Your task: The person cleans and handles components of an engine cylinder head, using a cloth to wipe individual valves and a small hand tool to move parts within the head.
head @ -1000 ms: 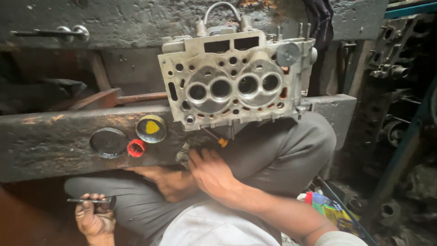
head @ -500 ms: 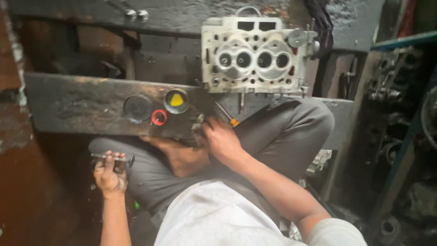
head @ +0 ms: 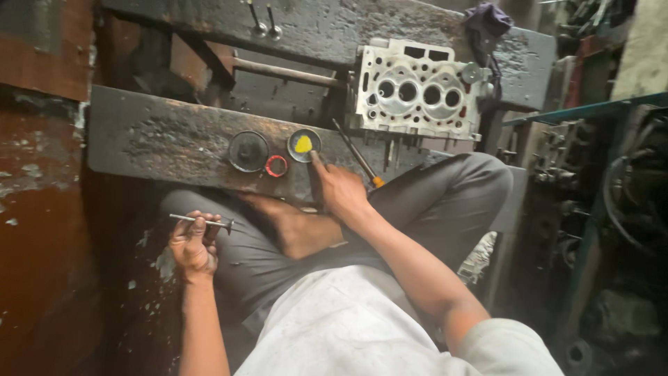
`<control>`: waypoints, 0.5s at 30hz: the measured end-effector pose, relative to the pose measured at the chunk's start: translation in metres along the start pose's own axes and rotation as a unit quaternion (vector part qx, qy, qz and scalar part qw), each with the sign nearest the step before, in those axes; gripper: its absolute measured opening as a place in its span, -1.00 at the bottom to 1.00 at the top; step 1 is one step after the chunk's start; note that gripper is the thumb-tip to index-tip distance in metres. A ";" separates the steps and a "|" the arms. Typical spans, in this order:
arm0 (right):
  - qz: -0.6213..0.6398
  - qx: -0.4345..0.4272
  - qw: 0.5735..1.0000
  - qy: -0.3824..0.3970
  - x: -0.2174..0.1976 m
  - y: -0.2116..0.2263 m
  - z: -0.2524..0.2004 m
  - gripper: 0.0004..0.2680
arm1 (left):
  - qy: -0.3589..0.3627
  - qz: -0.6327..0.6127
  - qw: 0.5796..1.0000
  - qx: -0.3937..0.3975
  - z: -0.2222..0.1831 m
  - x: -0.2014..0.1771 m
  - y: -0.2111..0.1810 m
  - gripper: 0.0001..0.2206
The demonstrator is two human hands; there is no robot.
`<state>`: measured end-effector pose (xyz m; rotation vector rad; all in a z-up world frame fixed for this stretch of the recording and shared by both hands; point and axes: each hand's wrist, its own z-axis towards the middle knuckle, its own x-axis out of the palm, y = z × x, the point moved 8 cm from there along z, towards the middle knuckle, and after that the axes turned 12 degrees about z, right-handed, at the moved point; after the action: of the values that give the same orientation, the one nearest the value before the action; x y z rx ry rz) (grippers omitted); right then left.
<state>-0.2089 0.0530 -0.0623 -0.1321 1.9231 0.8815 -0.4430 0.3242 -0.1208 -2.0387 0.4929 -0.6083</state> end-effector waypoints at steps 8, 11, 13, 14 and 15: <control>0.014 -0.028 0.999 -0.034 0.007 0.005 0.010 -0.59 | 0.015 -0.023 1.000 -0.003 -0.003 0.003 -0.005 -0.87; 0.013 -0.036 0.999 -0.038 0.007 0.010 0.013 -0.66 | 0.022 -0.027 0.999 0.003 -0.005 0.005 -0.007 -0.87; 0.019 -0.041 0.998 -0.044 0.008 0.014 0.014 -0.69 | 0.022 -0.024 0.999 0.003 -0.005 0.004 -0.008 -0.86; 0.025 -0.040 0.998 -0.049 0.009 0.014 0.015 -0.70 | 0.023 -0.024 0.999 0.003 -0.004 0.004 -0.007 -0.86; 0.032 -0.039 0.997 -0.053 0.010 0.013 0.016 -0.70 | 0.024 -0.025 0.999 0.003 -0.003 0.004 -0.006 -0.86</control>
<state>-0.2080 0.0755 -0.0679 -0.0699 1.8038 0.9877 -0.4409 0.3229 -0.1136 -2.0399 0.4701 -0.6890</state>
